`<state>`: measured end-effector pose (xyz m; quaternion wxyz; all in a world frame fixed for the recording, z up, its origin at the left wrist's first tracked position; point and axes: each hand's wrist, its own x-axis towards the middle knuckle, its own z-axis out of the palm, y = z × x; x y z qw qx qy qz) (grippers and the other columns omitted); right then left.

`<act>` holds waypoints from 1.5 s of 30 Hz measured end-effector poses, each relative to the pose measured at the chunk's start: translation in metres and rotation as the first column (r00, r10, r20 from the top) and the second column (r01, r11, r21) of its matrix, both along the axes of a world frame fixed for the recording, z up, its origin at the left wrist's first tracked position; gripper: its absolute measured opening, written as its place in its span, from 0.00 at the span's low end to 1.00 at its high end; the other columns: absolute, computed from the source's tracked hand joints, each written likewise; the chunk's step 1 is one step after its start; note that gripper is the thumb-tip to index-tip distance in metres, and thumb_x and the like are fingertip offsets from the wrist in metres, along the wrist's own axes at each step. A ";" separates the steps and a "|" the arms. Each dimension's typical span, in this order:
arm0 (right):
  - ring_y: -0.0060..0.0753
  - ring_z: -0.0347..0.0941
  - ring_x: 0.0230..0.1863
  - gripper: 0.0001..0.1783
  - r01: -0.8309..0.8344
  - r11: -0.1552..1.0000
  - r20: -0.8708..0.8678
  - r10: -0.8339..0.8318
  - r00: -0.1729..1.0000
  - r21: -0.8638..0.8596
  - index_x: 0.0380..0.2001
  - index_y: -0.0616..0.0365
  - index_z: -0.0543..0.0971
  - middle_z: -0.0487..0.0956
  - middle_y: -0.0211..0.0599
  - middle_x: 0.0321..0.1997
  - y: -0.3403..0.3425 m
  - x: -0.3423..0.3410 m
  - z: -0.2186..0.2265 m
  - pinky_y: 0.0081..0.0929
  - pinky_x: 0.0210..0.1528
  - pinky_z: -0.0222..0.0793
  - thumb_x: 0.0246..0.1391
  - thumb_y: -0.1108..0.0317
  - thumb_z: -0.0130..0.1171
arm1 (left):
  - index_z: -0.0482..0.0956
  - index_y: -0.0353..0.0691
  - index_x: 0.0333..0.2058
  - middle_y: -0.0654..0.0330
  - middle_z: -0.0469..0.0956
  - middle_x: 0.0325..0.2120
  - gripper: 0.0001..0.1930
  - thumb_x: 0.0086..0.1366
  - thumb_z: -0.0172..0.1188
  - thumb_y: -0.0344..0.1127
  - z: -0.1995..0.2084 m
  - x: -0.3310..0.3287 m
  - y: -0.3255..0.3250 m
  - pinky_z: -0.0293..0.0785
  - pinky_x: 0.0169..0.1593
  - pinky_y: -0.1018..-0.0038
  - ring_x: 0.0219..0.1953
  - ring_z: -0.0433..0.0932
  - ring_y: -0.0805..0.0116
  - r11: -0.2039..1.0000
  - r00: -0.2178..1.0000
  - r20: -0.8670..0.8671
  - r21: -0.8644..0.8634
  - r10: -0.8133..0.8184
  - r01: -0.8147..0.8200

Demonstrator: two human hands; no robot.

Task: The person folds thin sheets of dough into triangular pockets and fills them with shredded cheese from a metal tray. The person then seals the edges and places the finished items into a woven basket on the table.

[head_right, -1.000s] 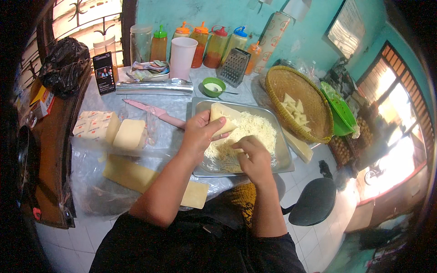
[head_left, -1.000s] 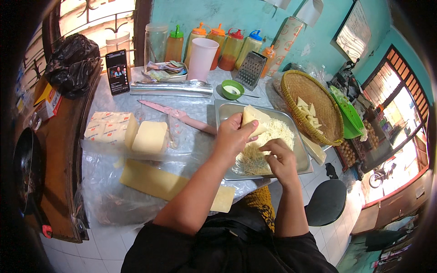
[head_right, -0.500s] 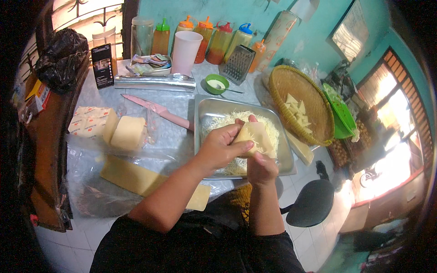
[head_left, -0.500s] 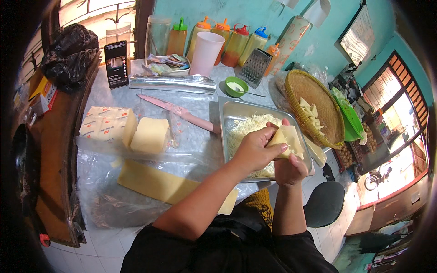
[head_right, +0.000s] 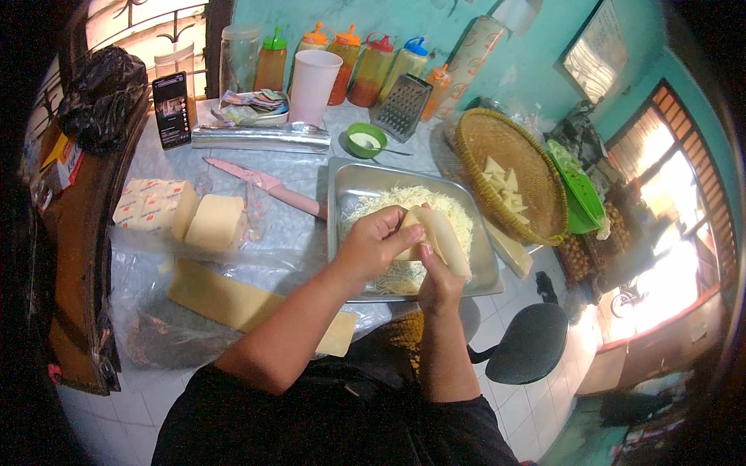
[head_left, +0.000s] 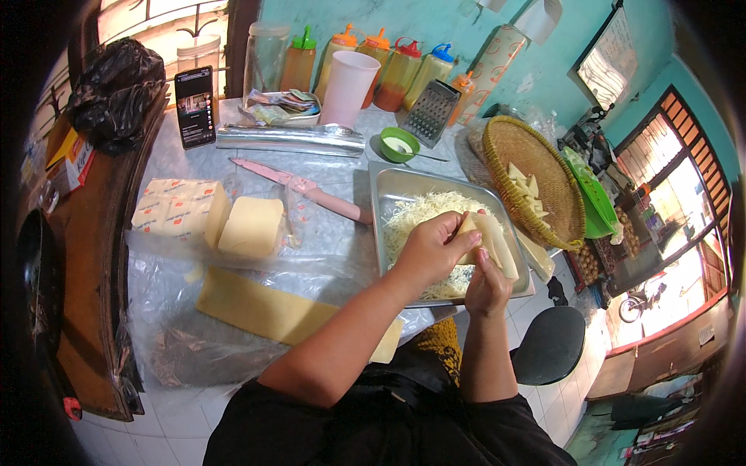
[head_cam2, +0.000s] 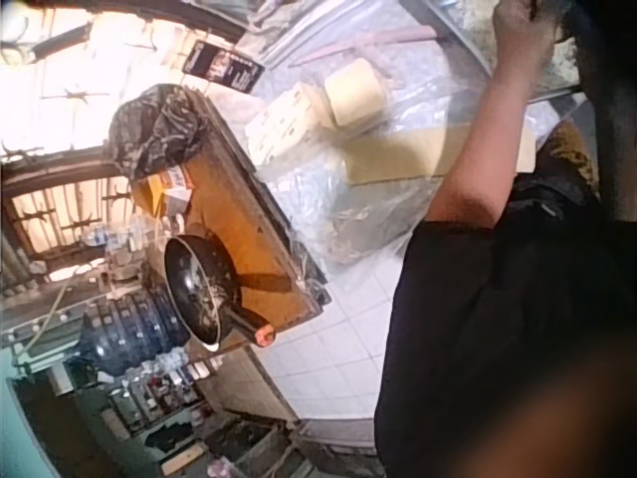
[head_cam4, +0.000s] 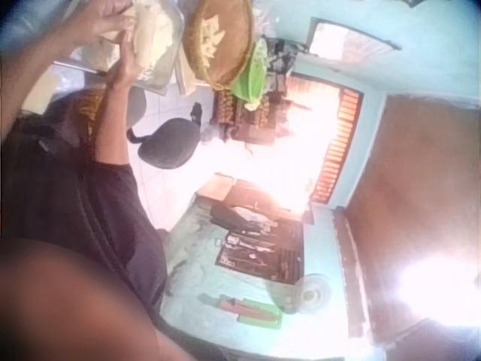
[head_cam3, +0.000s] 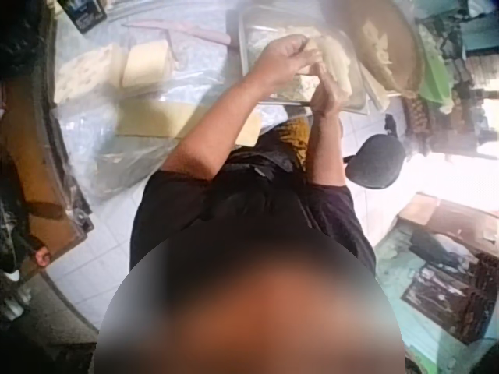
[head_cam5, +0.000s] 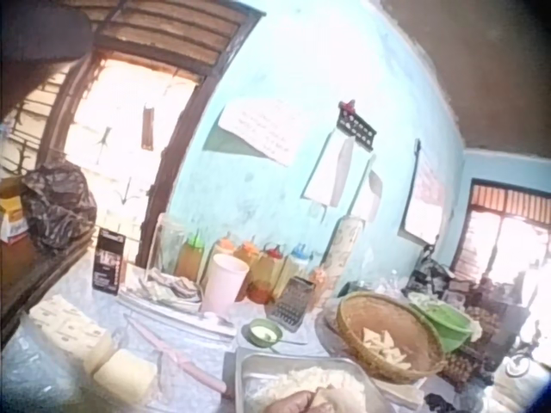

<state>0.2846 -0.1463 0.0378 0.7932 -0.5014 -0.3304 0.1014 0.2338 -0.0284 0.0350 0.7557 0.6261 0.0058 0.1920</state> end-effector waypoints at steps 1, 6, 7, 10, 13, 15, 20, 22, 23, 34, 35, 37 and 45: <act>0.34 0.63 0.58 0.27 0.041 0.999 0.004 -0.041 0.999 -0.023 0.54 0.68 0.67 0.69 0.41 0.57 0.000 0.001 -0.001 0.30 0.60 0.54 0.48 0.74 0.56 | 0.73 0.36 0.34 0.67 0.74 0.30 0.07 0.65 0.53 0.34 -0.001 0.001 -0.001 0.66 0.38 0.83 0.33 0.69 0.83 0.999 0.999 0.047 -0.053 -0.008 0.010; 0.33 0.64 0.57 0.23 0.140 0.990 0.033 -0.139 0.990 -0.028 0.51 0.67 0.69 0.70 0.41 0.55 0.002 0.000 -0.005 0.28 0.59 0.56 0.49 0.79 0.55 | 0.74 0.34 0.38 0.66 0.75 0.32 0.09 0.65 0.53 0.34 -0.003 0.002 -0.003 0.66 0.40 0.83 0.35 0.70 0.83 0.981 0.996 0.091 -0.192 -0.008 0.025; 0.34 0.64 0.57 0.23 0.180 0.981 0.042 -0.177 0.983 -0.078 0.51 0.67 0.69 0.70 0.41 0.54 0.004 0.000 -0.004 0.28 0.59 0.55 0.50 0.78 0.55 | 0.74 0.34 0.39 0.65 0.75 0.33 0.10 0.65 0.52 0.35 -0.002 0.001 -0.003 0.67 0.40 0.83 0.35 0.70 0.82 0.969 0.991 0.127 -0.238 -0.030 0.060; 0.36 0.63 0.58 0.21 0.188 0.979 0.177 -0.172 0.969 -0.076 0.50 0.66 0.71 0.71 0.42 0.54 0.007 0.000 -0.002 0.30 0.60 0.54 0.50 0.75 0.55 | 0.74 0.34 0.41 0.64 0.75 0.35 0.11 0.65 0.51 0.35 0.000 -0.003 -0.002 0.67 0.42 0.82 0.36 0.72 0.81 0.925 0.984 0.156 -0.354 -0.090 0.141; 0.40 0.61 0.59 0.19 0.239 0.970 0.430 -0.199 0.881 -0.042 0.47 0.64 0.74 0.71 0.43 0.53 0.009 0.002 0.000 0.34 0.62 0.52 0.50 0.73 0.56 | 0.73 0.34 0.42 0.63 0.75 0.36 0.12 0.66 0.49 0.35 0.002 -0.004 0.000 0.68 0.43 0.81 0.38 0.73 0.79 0.883 0.982 0.130 -0.435 -0.134 0.178; 0.43 0.60 0.59 0.16 0.314 0.948 0.589 -0.230 0.774 -0.044 0.44 0.61 0.76 0.70 0.44 0.53 0.009 0.004 0.001 0.37 0.62 0.51 0.50 0.72 0.55 | 0.73 0.33 0.43 0.63 0.75 0.37 0.13 0.66 0.48 0.35 0.002 -0.005 0.002 0.68 0.43 0.81 0.38 0.73 0.78 0.854 0.978 0.133 -0.479 -0.158 0.203; 0.48 0.59 0.59 0.16 0.437 0.896 0.791 -0.214 0.574 -0.075 0.42 0.57 0.78 0.71 0.44 0.53 0.005 0.009 0.002 0.43 0.62 0.51 0.49 0.67 0.55 | 0.75 0.38 0.38 0.65 0.75 0.32 0.10 0.64 0.50 0.36 0.000 -0.004 0.002 0.72 0.36 0.79 0.32 0.74 0.79 0.790 0.987 0.087 -0.592 -0.133 0.159; 0.48 0.59 0.59 0.17 0.463 0.883 0.837 -0.193 0.512 -0.080 0.43 0.56 0.78 0.71 0.44 0.53 0.004 0.011 0.002 0.44 0.61 0.50 0.48 0.65 0.56 | 0.75 0.39 0.38 0.65 0.75 0.32 0.10 0.64 0.50 0.36 0.000 -0.004 0.004 0.74 0.35 0.78 0.31 0.74 0.78 0.770 0.987 0.056 -0.620 -0.151 0.153; 0.49 0.59 0.59 0.17 0.474 0.876 0.854 -0.182 0.487 -0.083 0.43 0.56 0.78 0.71 0.44 0.52 0.004 0.012 0.003 0.45 0.61 0.50 0.48 0.64 0.56 | 0.75 0.39 0.38 0.65 0.76 0.32 0.10 0.64 0.49 0.36 -0.001 -0.004 0.005 0.74 0.34 0.77 0.31 0.74 0.77 0.755 0.986 0.042 -0.638 -0.161 0.151; 0.49 0.58 0.60 0.23 0.626 0.736 0.963 0.146 0.226 -0.259 0.44 0.46 0.78 0.74 0.39 0.50 -0.002 0.015 0.018 0.51 0.64 0.39 0.42 0.54 0.56 | 0.71 0.42 0.41 0.61 0.75 0.37 0.18 0.67 0.42 0.51 -0.001 -0.002 0.011 0.73 0.39 0.70 0.37 0.75 0.71 0.726 0.956 -0.154 -0.683 -0.250 0.080; 0.49 0.58 0.60 0.24 0.626 0.728 0.959 0.174 0.223 -0.278 0.44 0.45 0.78 0.74 0.38 0.50 -0.003 0.016 0.020 0.51 0.65 0.39 0.41 0.53 0.56 | 0.70 0.42 0.43 0.62 0.75 0.39 0.20 0.67 0.41 0.52 -0.001 -0.002 0.012 0.71 0.43 0.71 0.40 0.75 0.71 0.705 0.954 -0.120 -0.700 -0.274 0.114; 0.49 0.58 0.60 0.25 0.635 0.715 0.956 0.205 0.210 -0.292 0.45 0.44 0.78 0.74 0.38 0.49 -0.004 0.018 0.021 0.52 0.65 0.39 0.39 0.52 0.57 | 0.68 0.43 0.46 0.62 0.74 0.42 0.21 0.67 0.40 0.53 -0.001 -0.002 0.014 0.68 0.47 0.71 0.44 0.74 0.70 0.668 0.945 -0.056 -0.720 -0.323 0.186; 0.48 0.59 0.60 0.28 0.660 0.726 0.979 0.103 0.177 -0.196 0.46 0.45 0.77 0.74 0.36 0.49 -0.014 0.030 0.009 0.53 0.64 0.43 0.35 0.60 0.60 | 0.66 0.42 0.49 0.59 0.72 0.47 0.23 0.66 0.41 0.55 -0.003 -0.003 0.015 0.57 0.55 0.67 0.51 0.68 0.68 0.617 0.911 0.053 -0.719 -0.408 0.318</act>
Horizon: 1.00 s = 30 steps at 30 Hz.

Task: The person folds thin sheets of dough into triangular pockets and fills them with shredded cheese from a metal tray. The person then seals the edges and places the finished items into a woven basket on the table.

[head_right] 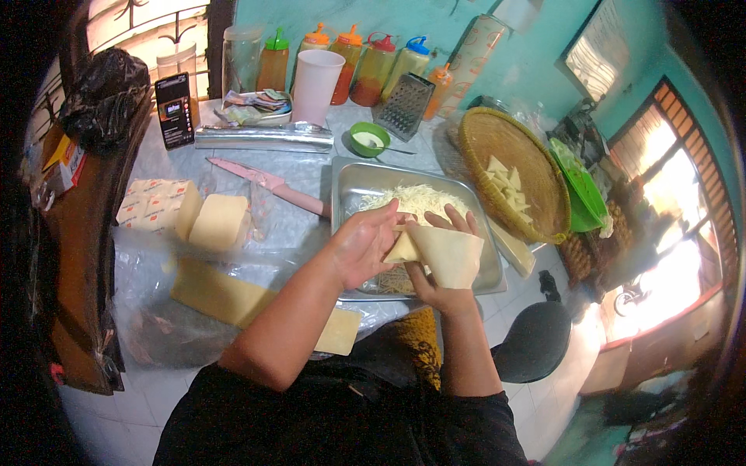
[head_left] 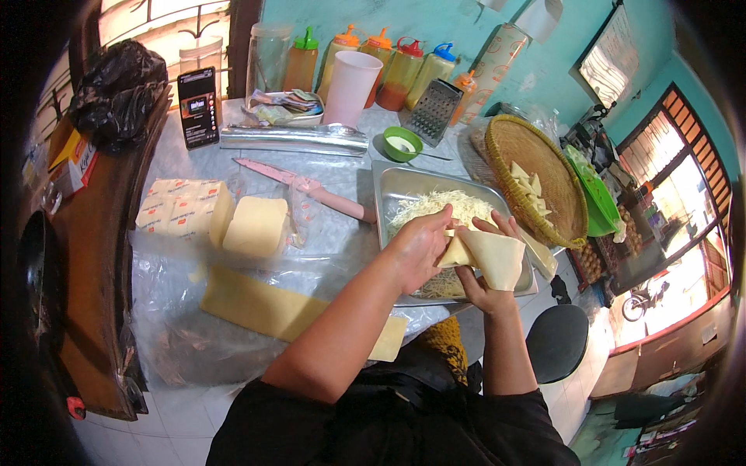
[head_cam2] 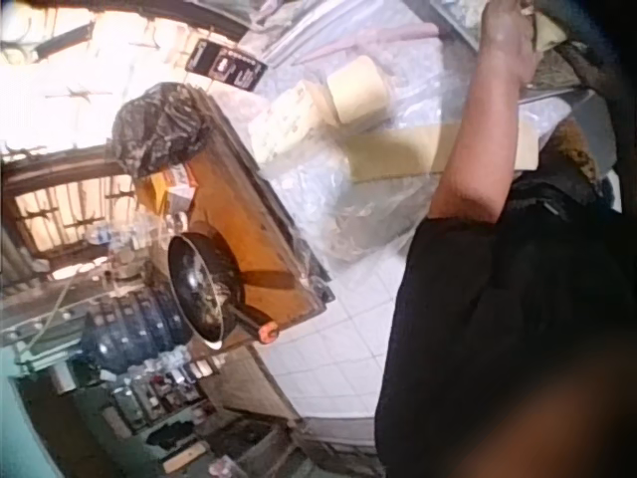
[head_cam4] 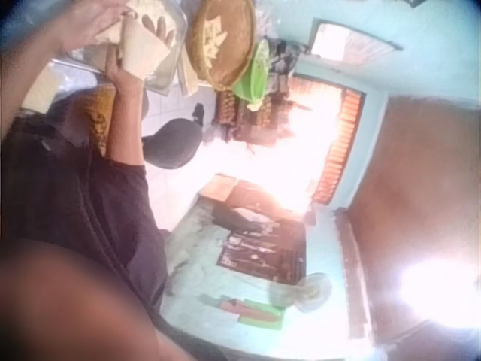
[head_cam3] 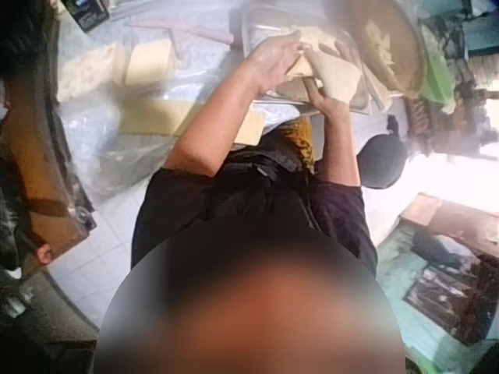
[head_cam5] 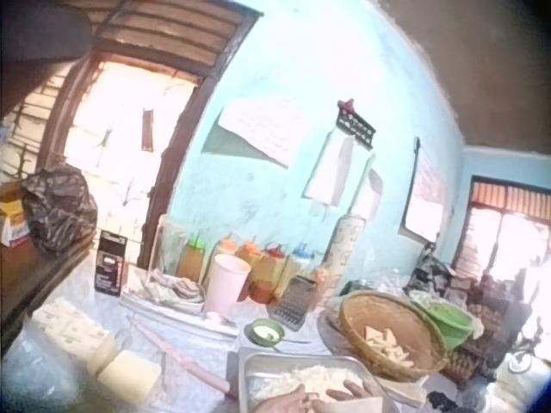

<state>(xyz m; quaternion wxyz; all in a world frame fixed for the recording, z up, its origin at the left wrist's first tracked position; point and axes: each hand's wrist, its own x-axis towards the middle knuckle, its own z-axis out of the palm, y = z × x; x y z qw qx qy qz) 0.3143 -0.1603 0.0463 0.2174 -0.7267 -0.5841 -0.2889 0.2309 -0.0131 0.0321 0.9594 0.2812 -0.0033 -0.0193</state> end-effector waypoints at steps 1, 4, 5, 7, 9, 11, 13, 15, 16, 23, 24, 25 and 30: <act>0.47 0.61 0.58 0.27 -0.030 0.998 -0.121 0.037 0.992 0.058 0.46 0.47 0.77 0.75 0.36 0.48 0.000 0.001 -0.002 0.51 0.63 0.45 0.36 0.61 0.59 | 0.65 0.42 0.50 0.59 0.71 0.47 0.24 0.66 0.42 0.55 0.000 0.000 0.000 0.56 0.56 0.67 0.51 0.67 0.68 0.999 0.999 -0.051 0.052 -0.004 0.007; 0.44 0.67 0.53 0.24 -0.012 0.947 -0.564 0.202 0.800 0.322 0.45 0.53 0.77 0.76 0.38 0.46 -0.001 0.001 -0.006 0.43 0.60 0.54 0.41 0.63 0.59 | 0.64 0.42 0.52 0.59 0.70 0.48 0.27 0.64 0.44 0.58 -0.001 0.004 0.000 0.54 0.56 0.66 0.52 0.65 0.68 0.985 0.996 -0.084 0.172 -0.001 0.016; 0.42 0.69 0.51 0.23 0.074 0.911 -0.744 0.283 0.605 0.406 0.45 0.56 0.76 0.76 0.39 0.45 -0.001 -0.001 -0.008 0.40 0.58 0.57 0.42 0.63 0.58 | 0.64 0.42 0.52 0.59 0.70 0.48 0.28 0.64 0.44 0.58 -0.001 0.005 -0.001 0.54 0.56 0.66 0.52 0.65 0.67 0.978 0.994 -0.106 0.206 0.028 -0.006; 0.35 0.73 0.42 0.19 0.191 0.817 -0.821 0.470 0.325 0.543 0.43 0.65 0.75 0.77 0.40 0.40 -0.001 0.000 -0.009 0.28 0.46 0.67 0.50 0.64 0.54 | 0.65 0.41 0.53 0.59 0.70 0.49 0.29 0.63 0.45 0.59 -0.001 0.005 -0.002 0.55 0.55 0.66 0.51 0.65 0.67 0.955 0.981 -0.173 0.293 0.093 -0.039; 0.33 0.73 0.37 0.19 0.244 0.772 -0.774 0.623 -0.114 0.587 0.41 0.65 0.74 0.77 0.39 0.37 -0.001 0.003 -0.007 0.27 0.42 0.67 0.51 0.61 0.53 | 0.65 0.41 0.53 0.59 0.70 0.48 0.30 0.63 0.45 0.59 0.001 0.004 0.001 0.56 0.55 0.67 0.51 0.66 0.66 0.961 0.989 -0.149 0.273 0.002 0.039; 0.31 0.72 0.28 0.18 0.185 0.802 -0.699 0.589 -0.405 0.568 0.36 0.63 0.74 0.77 0.39 0.29 -0.001 0.007 -0.006 0.26 0.35 0.67 0.53 0.57 0.49 | 0.65 0.40 0.53 0.58 0.71 0.47 0.29 0.64 0.45 0.58 0.005 0.003 0.002 0.58 0.55 0.68 0.48 0.70 0.64 0.956 0.985 -0.167 0.276 -0.050 0.095; 0.31 0.72 0.26 0.18 0.112 0.838 -0.741 0.527 -0.416 0.533 0.35 0.63 0.74 0.77 0.39 0.28 -0.002 0.007 -0.005 0.25 0.33 0.67 0.53 0.56 0.49 | 0.65 0.39 0.53 0.58 0.72 0.47 0.28 0.64 0.45 0.56 0.009 0.000 0.001 0.61 0.53 0.68 0.46 0.71 0.63 0.951 0.993 -0.103 0.295 -0.064 0.092; 0.30 0.72 0.24 0.18 0.002 0.850 -0.772 0.479 -0.418 0.526 0.35 0.63 0.75 0.77 0.37 0.27 -0.002 0.004 -0.006 0.23 0.29 0.66 0.51 0.57 0.52 | 0.68 0.38 0.51 0.57 0.74 0.43 0.25 0.65 0.47 0.51 0.011 -0.005 -0.004 0.66 0.49 0.67 0.42 0.73 0.62 0.955 0.996 -0.087 0.298 0.014 0.012; 0.29 0.71 0.23 0.17 -0.008 0.876 -0.806 0.440 -0.395 0.482 0.35 0.63 0.75 0.77 0.37 0.27 -0.002 0.002 -0.007 0.23 0.28 0.66 0.51 0.58 0.54 | 0.68 0.37 0.50 0.56 0.74 0.42 0.23 0.65 0.48 0.49 0.012 -0.007 -0.004 0.67 0.48 0.67 0.41 0.74 0.63 0.930 0.995 -0.099 0.366 0.014 0.023; 0.23 0.70 0.20 0.18 -0.101 0.915 -0.884 0.343 -0.317 0.390 0.39 0.63 0.75 0.76 0.34 0.29 0.001 -0.001 -0.011 0.18 0.22 0.63 0.47 0.63 0.59 | 0.72 0.30 0.40 0.55 0.76 0.28 0.13 0.66 0.47 0.36 0.007 0.000 -0.010 0.70 0.34 0.75 0.25 0.75 0.68 0.918 0.996 0.077 0.392 0.033 -0.061; 0.23 0.70 0.20 0.18 -0.096 0.926 -0.895 0.320 -0.312 0.365 0.39 0.63 0.75 0.76 0.34 0.27 0.002 -0.001 -0.011 0.19 0.22 0.63 0.47 0.63 0.59 | 0.72 0.30 0.40 0.54 0.77 0.28 0.13 0.66 0.46 0.35 0.006 0.000 -0.009 0.71 0.34 0.75 0.25 0.75 0.68 0.918 0.996 0.085 0.391 0.035 -0.065; 0.23 0.70 0.20 0.18 -0.101 0.929 -0.900 0.312 -0.306 0.357 0.39 0.64 0.75 0.76 0.35 0.26 0.002 0.000 -0.012 0.19 0.22 0.63 0.47 0.64 0.60 | 0.72 0.29 0.40 0.54 0.77 0.29 0.13 0.67 0.45 0.34 0.006 0.001 -0.008 0.72 0.33 0.74 0.25 0.76 0.67 0.919 0.995 0.092 0.389 0.037 -0.070; 0.24 0.70 0.19 0.16 -0.115 0.959 -0.942 0.225 -0.248 0.259 0.35 0.64 0.76 0.74 0.35 0.20 0.004 0.002 -0.015 0.20 0.21 0.63 0.47 0.63 0.60 | 0.71 0.27 0.42 0.50 0.77 0.31 0.14 0.68 0.44 0.34 0.006 0.002 -0.007 0.75 0.34 0.72 0.29 0.78 0.63 0.926 0.990 0.073 0.353 0.119 -0.137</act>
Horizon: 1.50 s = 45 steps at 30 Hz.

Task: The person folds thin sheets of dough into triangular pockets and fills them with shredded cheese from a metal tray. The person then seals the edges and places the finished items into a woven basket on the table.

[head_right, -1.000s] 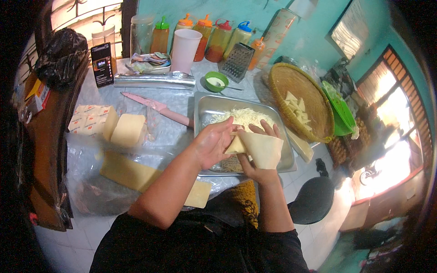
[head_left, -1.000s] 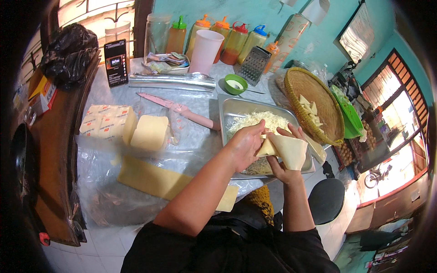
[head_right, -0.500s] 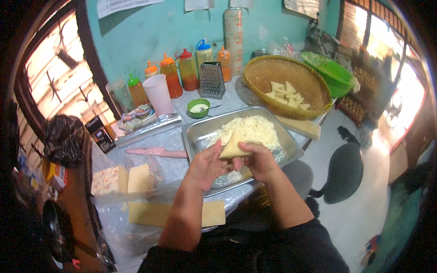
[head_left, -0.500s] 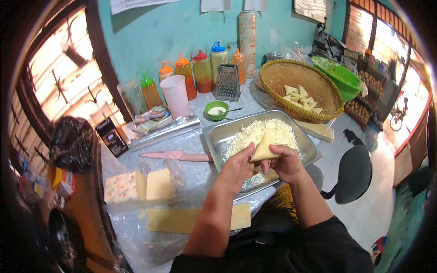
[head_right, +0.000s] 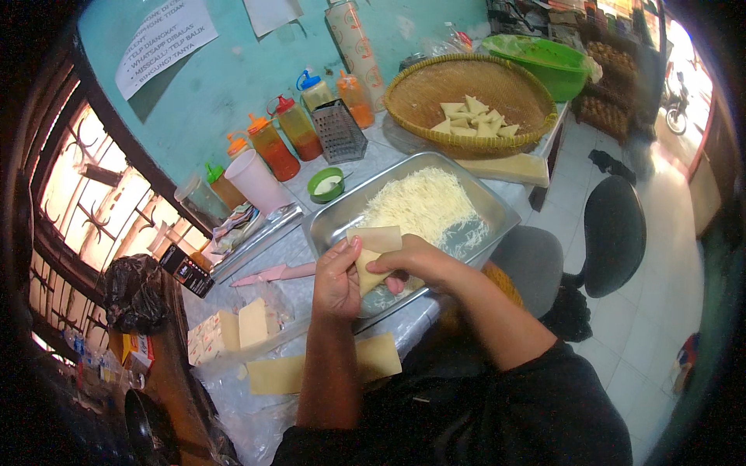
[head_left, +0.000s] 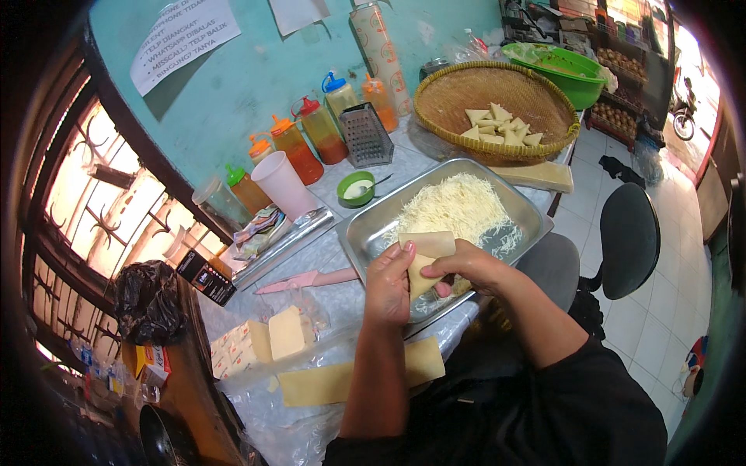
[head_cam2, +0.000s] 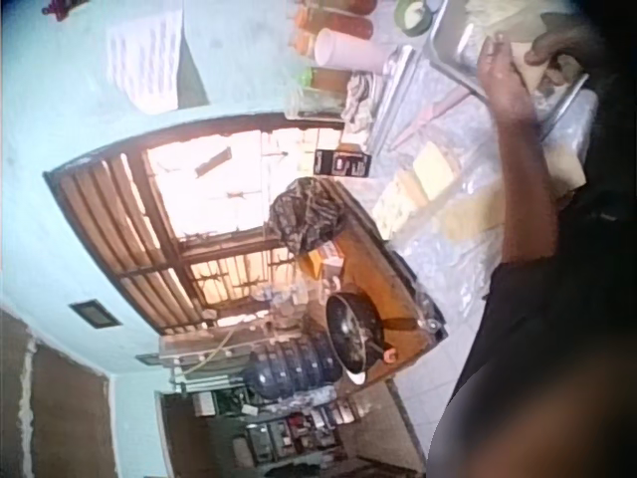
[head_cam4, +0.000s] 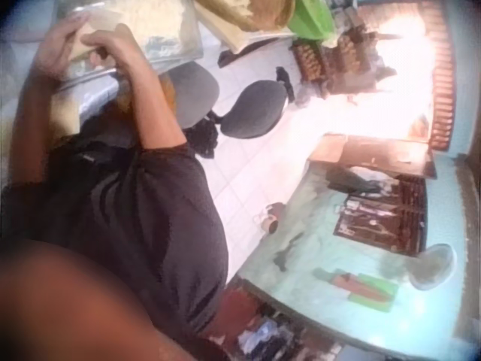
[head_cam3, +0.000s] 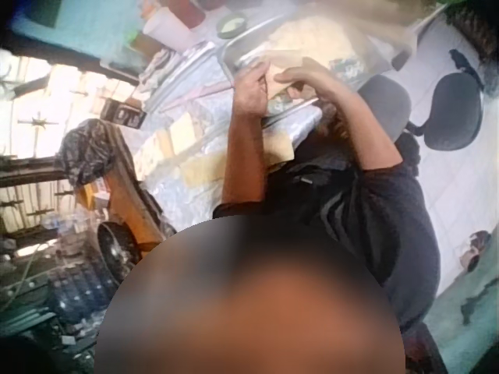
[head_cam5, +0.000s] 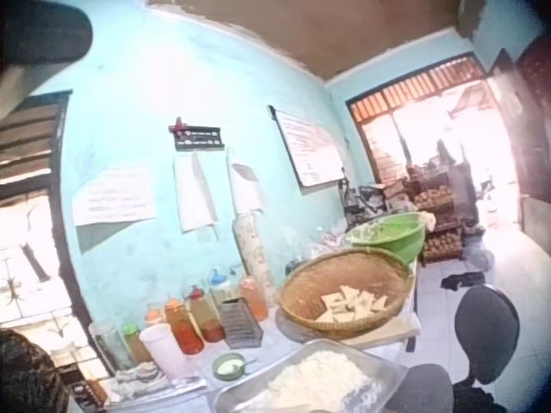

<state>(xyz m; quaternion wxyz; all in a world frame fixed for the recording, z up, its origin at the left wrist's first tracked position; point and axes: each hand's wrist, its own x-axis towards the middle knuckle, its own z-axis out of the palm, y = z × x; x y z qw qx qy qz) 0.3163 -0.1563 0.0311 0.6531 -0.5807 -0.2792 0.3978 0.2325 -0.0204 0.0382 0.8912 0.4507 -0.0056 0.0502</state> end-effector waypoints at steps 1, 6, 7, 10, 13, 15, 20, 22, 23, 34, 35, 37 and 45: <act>0.24 0.70 0.19 0.16 0.000 1.000 0.010 0.000 1.000 -0.011 0.33 0.65 0.76 0.74 0.35 0.19 0.000 0.000 -0.001 0.20 0.22 0.63 0.47 0.62 0.60 | 0.71 0.27 0.42 0.50 0.77 0.32 0.14 0.68 0.45 0.34 0.000 -0.001 0.000 0.75 0.36 0.72 0.30 0.78 0.63 1.000 1.000 0.005 0.007 0.000 0.000; 0.22 0.68 0.21 0.12 0.161 0.987 0.097 -0.163 0.982 0.026 0.25 0.64 0.76 0.73 0.32 0.18 0.000 0.001 -0.007 0.19 0.26 0.63 0.48 0.63 0.60 | 0.68 0.27 0.44 0.50 0.75 0.39 0.14 0.68 0.45 0.34 -0.004 0.002 0.000 0.74 0.46 0.69 0.39 0.77 0.62 0.972 0.972 -0.008 -0.013 0.236 -0.236; 0.22 0.68 0.22 0.10 0.201 0.977 0.110 -0.208 0.972 0.071 0.23 0.63 0.76 0.73 0.31 0.19 0.000 0.001 -0.009 0.19 0.29 0.63 0.48 0.65 0.59 | 0.68 0.27 0.44 0.51 0.75 0.40 0.14 0.68 0.45 0.34 -0.005 0.003 0.002 0.73 0.47 0.70 0.41 0.76 0.63 0.965 0.967 -0.003 -0.051 0.256 -0.256; 0.20 0.67 0.28 0.05 0.361 0.923 0.170 -0.380 0.909 0.132 0.25 0.62 0.74 0.72 0.29 0.24 0.002 0.000 -0.013 0.18 0.33 0.63 0.49 0.71 0.58 | 0.68 0.28 0.45 0.52 0.74 0.42 0.14 0.68 0.45 0.34 -0.008 0.006 0.006 0.71 0.50 0.71 0.44 0.75 0.65 0.948 0.952 0.004 -0.094 0.307 -0.305; 0.27 0.69 0.31 0.07 0.564 0.785 0.405 -0.617 0.675 0.256 0.30 0.60 0.72 0.73 0.33 0.28 0.005 -0.006 -0.013 0.25 0.33 0.64 0.44 0.73 0.56 | 0.68 0.29 0.45 0.52 0.74 0.42 0.14 0.68 0.45 0.33 -0.008 0.003 0.008 0.70 0.52 0.71 0.45 0.74 0.65 0.938 0.941 -0.011 -0.078 0.338 -0.338; 0.34 0.70 0.34 0.09 0.458 0.743 0.709 -0.643 0.289 0.488 0.30 0.59 0.72 0.73 0.36 0.31 0.005 -0.013 -0.011 0.30 0.37 0.65 0.40 0.75 0.55 | 0.68 0.29 0.45 0.52 0.74 0.42 0.13 0.68 0.45 0.33 -0.008 0.003 0.008 0.70 0.51 0.72 0.45 0.74 0.65 0.942 0.945 -0.002 -0.085 0.327 -0.326; 0.42 0.68 0.40 0.19 0.251 0.837 0.873 -0.451 -0.185 0.486 0.37 0.58 0.74 0.72 0.40 0.39 0.011 -0.033 -0.001 0.35 0.42 0.63 0.35 0.72 0.53 | 0.67 0.30 0.46 0.52 0.73 0.42 0.13 0.68 0.44 0.33 -0.009 0.005 0.008 0.71 0.49 0.73 0.44 0.74 0.66 0.961 0.971 0.031 -0.155 0.235 -0.228; 0.40 0.68 0.40 0.21 0.255 0.862 0.897 -0.400 -0.189 0.438 0.39 0.59 0.74 0.72 0.40 0.40 0.011 -0.036 0.002 0.34 0.42 0.62 0.36 0.70 0.53 | 0.66 0.30 0.47 0.52 0.73 0.42 0.13 0.69 0.43 0.33 -0.011 0.005 0.009 0.71 0.50 0.72 0.44 0.74 0.65 0.963 0.974 0.029 -0.160 0.225 -0.218; 0.40 0.68 0.40 0.21 0.258 0.864 0.900 -0.395 -0.184 0.432 0.39 0.59 0.74 0.72 0.40 0.40 0.011 -0.037 0.003 0.34 0.42 0.62 0.35 0.70 0.53 | 0.66 0.30 0.47 0.52 0.73 0.43 0.14 0.69 0.43 0.33 -0.012 0.005 0.010 0.71 0.50 0.72 0.45 0.74 0.64 0.963 0.976 0.029 -0.171 0.215 -0.207; 0.44 0.70 0.35 0.20 0.294 0.897 0.937 -0.348 0.008 0.331 0.37 0.62 0.75 0.74 0.40 0.32 0.012 -0.030 0.009 0.35 0.41 0.67 0.35 0.70 0.57 | 0.64 0.29 0.50 0.49 0.71 0.47 0.19 0.69 0.40 0.39 -0.024 0.011 0.024 0.65 0.56 0.62 0.50 0.71 0.57 0.921 0.995 -0.077 -0.381 0.057 -0.082; 0.42 0.71 0.34 0.19 0.320 0.906 0.944 -0.319 0.084 0.277 0.37 0.62 0.76 0.74 0.40 0.32 0.011 -0.027 0.011 0.34 0.40 0.68 0.37 0.71 0.58 | 0.63 0.29 0.50 0.48 0.71 0.48 0.20 0.69 0.39 0.40 -0.025 0.010 0.025 0.65 0.56 0.60 0.50 0.71 0.57 0.907 1.000 -0.014 -0.420 0.008 -0.013; 0.37 0.71 0.33 0.17 0.341 0.926 0.897 -0.282 0.341 0.162 0.37 0.62 0.76 0.74 0.39 0.31 0.009 -0.021 0.013 0.30 0.38 0.68 0.39 0.71 0.60 | 0.62 0.28 0.51 0.48 0.70 0.49 0.22 0.68 0.40 0.42 -0.024 0.010 0.029 0.63 0.56 0.60 0.51 0.70 0.56 0.863 0.985 0.108 -0.476 -0.133 0.169; 0.22 0.70 0.32 0.15 0.364 0.923 0.536 -0.370 0.759 0.122 0.39 0.62 0.76 0.72 0.31 0.29 0.016 0.006 -0.002 0.21 0.35 0.69 0.45 0.73 0.60 | 0.60 0.26 0.53 0.46 0.67 0.52 0.25 0.63 0.44 0.40 -0.020 0.006 0.025 0.58 0.60 0.62 0.55 0.66 0.54 0.880 0.993 0.043 -0.459 -0.112 0.120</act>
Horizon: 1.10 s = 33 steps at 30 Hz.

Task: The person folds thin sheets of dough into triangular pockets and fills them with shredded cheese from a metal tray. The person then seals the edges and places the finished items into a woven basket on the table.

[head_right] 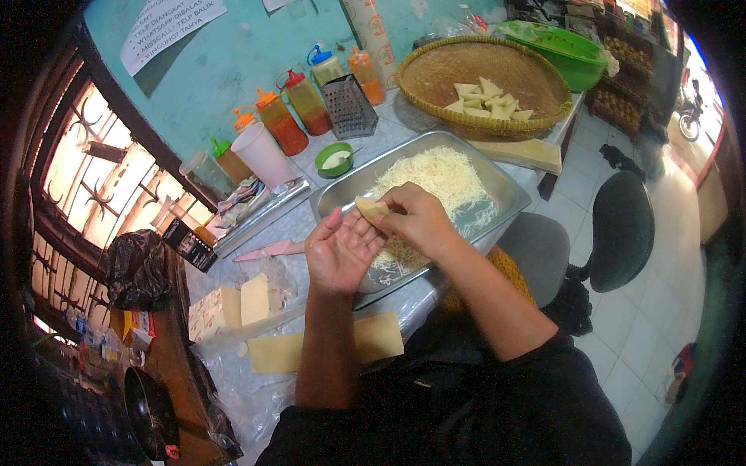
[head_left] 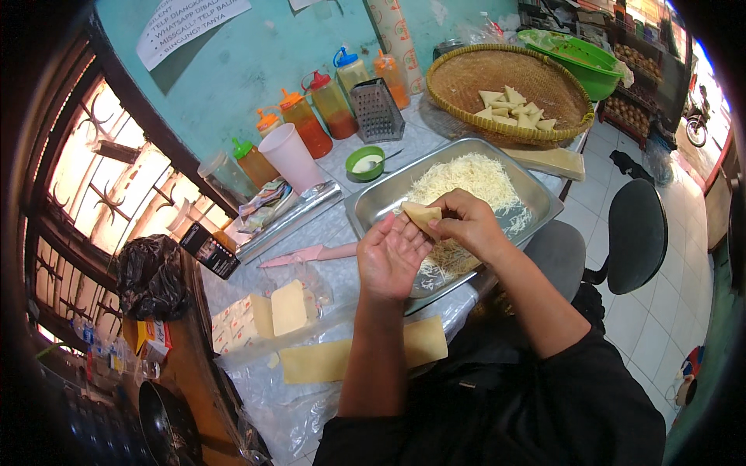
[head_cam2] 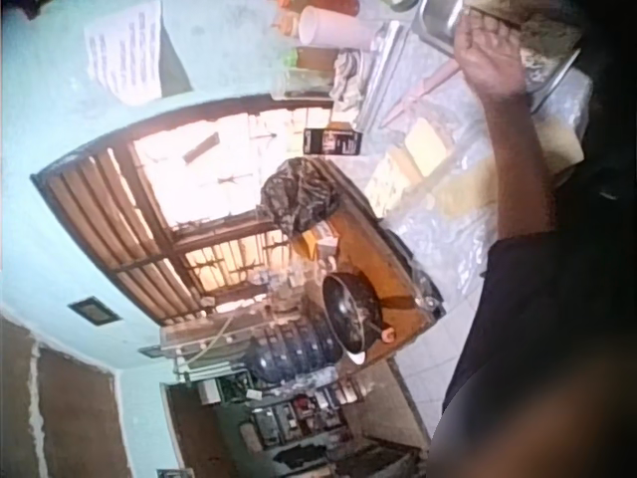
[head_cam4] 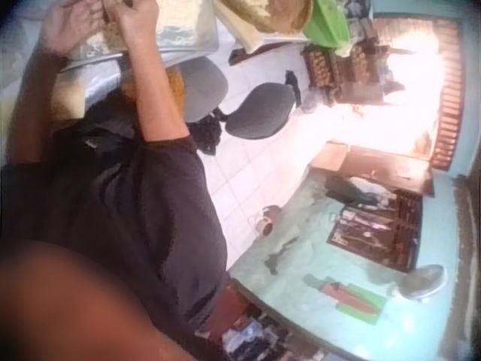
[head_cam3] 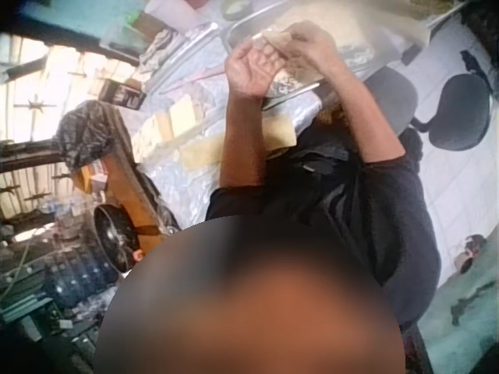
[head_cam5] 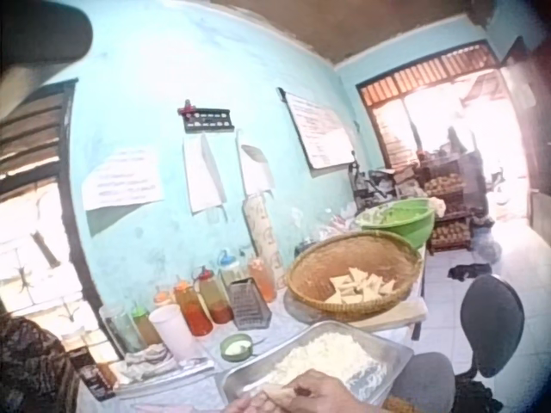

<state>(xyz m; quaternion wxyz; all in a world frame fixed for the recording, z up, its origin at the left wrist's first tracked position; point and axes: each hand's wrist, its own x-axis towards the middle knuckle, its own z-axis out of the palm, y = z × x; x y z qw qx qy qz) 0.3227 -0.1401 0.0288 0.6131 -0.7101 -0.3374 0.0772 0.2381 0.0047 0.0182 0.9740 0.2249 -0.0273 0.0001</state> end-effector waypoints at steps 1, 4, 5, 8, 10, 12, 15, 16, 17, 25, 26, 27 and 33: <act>0.21 0.70 0.31 0.14 -0.043 0.997 -0.039 0.046 0.998 0.063 0.39 0.62 0.75 0.72 0.31 0.29 0.000 0.001 -0.001 0.21 0.34 0.69 0.46 0.73 0.59 | 0.60 0.26 0.54 0.45 0.67 0.52 0.25 0.62 0.45 0.38 0.001 0.000 -0.001 0.58 0.60 0.61 0.55 0.66 0.54 1.000 1.000 0.001 0.006 0.005 -0.005; 0.19 0.69 0.29 0.14 -0.079 0.991 -0.178 0.098 0.979 0.112 0.40 0.62 0.74 0.72 0.30 0.28 -0.002 0.003 -0.002 0.19 0.31 0.68 0.47 0.74 0.58 | 0.59 0.25 0.54 0.45 0.66 0.52 0.25 0.59 0.46 0.31 0.001 0.002 -0.004 0.56 0.62 0.61 0.56 0.65 0.54 0.997 0.999 -0.014 0.069 0.042 -0.041; 0.18 0.68 0.29 0.13 -0.077 0.992 -0.158 0.092 0.983 0.100 0.40 0.62 0.74 0.72 0.29 0.27 -0.003 0.003 -0.001 0.18 0.30 0.68 0.48 0.74 0.57 | 0.58 0.25 0.55 0.45 0.66 0.53 0.26 0.58 0.47 0.29 0.002 0.002 -0.005 0.56 0.62 0.61 0.56 0.64 0.54 0.994 0.998 -0.031 0.094 0.062 -0.058; 0.19 0.68 0.27 0.15 -0.026 0.996 -0.136 0.038 0.990 0.090 0.37 0.60 0.75 0.72 0.30 0.24 -0.003 0.001 0.001 0.20 0.29 0.66 0.43 0.71 0.59 | 0.57 0.25 0.55 0.46 0.65 0.53 0.26 0.57 0.46 0.25 0.003 0.003 -0.007 0.56 0.63 0.61 0.57 0.64 0.55 0.976 0.997 -0.009 0.204 0.080 -0.077; 0.23 0.68 0.25 0.15 0.016 0.996 -0.095 -0.008 0.995 0.086 0.36 0.60 0.75 0.72 0.32 0.22 -0.001 -0.001 0.002 0.22 0.29 0.65 0.41 0.69 0.59 | 0.57 0.25 0.55 0.46 0.65 0.53 0.25 0.58 0.46 0.24 0.003 0.002 -0.007 0.57 0.62 0.63 0.56 0.65 0.56 0.971 0.997 -0.015 0.228 0.075 -0.070; 0.29 0.70 0.24 0.14 0.060 0.996 -0.035 -0.058 0.998 0.061 0.35 0.60 0.75 0.73 0.36 0.21 0.001 -0.003 0.003 0.25 0.29 0.66 0.42 0.68 0.58 | 0.57 0.25 0.56 0.47 0.66 0.53 0.24 0.59 0.45 0.24 0.003 0.002 -0.007 0.58 0.62 0.64 0.56 0.66 0.57 0.968 0.997 -0.016 0.242 0.075 -0.069; 0.41 0.70 0.27 0.14 0.118 0.993 0.170 -0.120 0.978 0.021 0.33 0.60 0.75 0.73 0.41 0.23 0.001 -0.005 0.005 0.31 0.32 0.67 0.42 0.65 0.58 | 0.57 0.26 0.56 0.48 0.66 0.52 0.24 0.60 0.45 0.23 0.002 0.004 -0.007 0.59 0.61 0.65 0.55 0.67 0.59 0.967 0.997 -0.023 0.247 0.074 -0.066; 0.42 0.70 0.29 0.13 0.149 0.989 0.252 -0.148 0.956 0.013 0.32 0.60 0.75 0.73 0.42 0.24 0.000 -0.005 0.006 0.32 0.33 0.66 0.42 0.65 0.59 | 0.57 0.26 0.56 0.49 0.66 0.52 0.24 0.60 0.45 0.23 0.002 0.004 -0.006 0.60 0.61 0.66 0.55 0.67 0.59 0.967 0.997 -0.029 0.249 0.070 -0.061; 0.44 0.70 0.30 0.13 0.181 0.984 0.333 -0.173 0.927 0.007 0.32 0.59 0.75 0.73 0.42 0.26 -0.001 -0.005 0.006 0.33 0.34 0.66 0.42 0.65 0.59 | 0.57 0.26 0.56 0.49 0.66 0.52 0.23 0.60 0.45 0.23 0.002 0.004 -0.006 0.60 0.61 0.66 0.54 0.67 0.60 0.967 0.997 -0.035 0.249 0.066 -0.055; 0.44 0.69 0.34 0.13 0.233 0.968 0.424 -0.251 0.870 0.095 0.28 0.57 0.75 0.71 0.40 0.29 -0.002 -0.009 0.006 0.34 0.35 0.66 0.39 0.63 0.62 | 0.61 0.28 0.53 0.50 0.68 0.50 0.20 0.61 0.47 0.23 0.002 0.004 -0.009 0.62 0.59 0.67 0.53 0.68 0.61 0.982 0.996 0.029 0.169 0.083 -0.086; 0.44 0.69 0.34 0.13 0.237 0.965 0.452 -0.261 0.853 0.110 0.28 0.57 0.75 0.71 0.40 0.29 -0.002 -0.011 0.007 0.33 0.35 0.66 0.39 0.63 0.62 | 0.61 0.29 0.53 0.50 0.68 0.50 0.20 0.61 0.47 0.22 0.002 0.004 -0.009 0.62 0.58 0.67 0.52 0.69 0.62 0.982 0.996 0.033 0.167 0.082 -0.087; 0.44 0.69 0.34 0.12 0.244 0.962 0.473 -0.271 0.838 0.120 0.27 0.57 0.75 0.70 0.40 0.29 -0.002 -0.012 0.007 0.33 0.35 0.66 0.38 0.63 0.62 | 0.61 0.29 0.52 0.50 0.68 0.50 0.20 0.61 0.47 0.22 0.003 0.004 -0.010 0.63 0.58 0.67 0.52 0.69 0.62 0.969 0.993 0.029 0.218 0.116 -0.119; 0.45 0.69 0.47 0.18 0.284 0.953 0.771 -0.261 0.581 0.108 0.42 0.54 0.76 0.74 0.39 0.44 -0.006 -0.023 0.013 0.46 0.52 0.58 0.45 0.63 0.56 | 0.64 0.30 0.51 0.52 0.70 0.47 0.19 0.60 0.48 0.22 0.009 0.001 -0.019 0.66 0.55 0.69 0.50 0.71 0.64 0.845 0.957 0.007 0.467 0.290 -0.259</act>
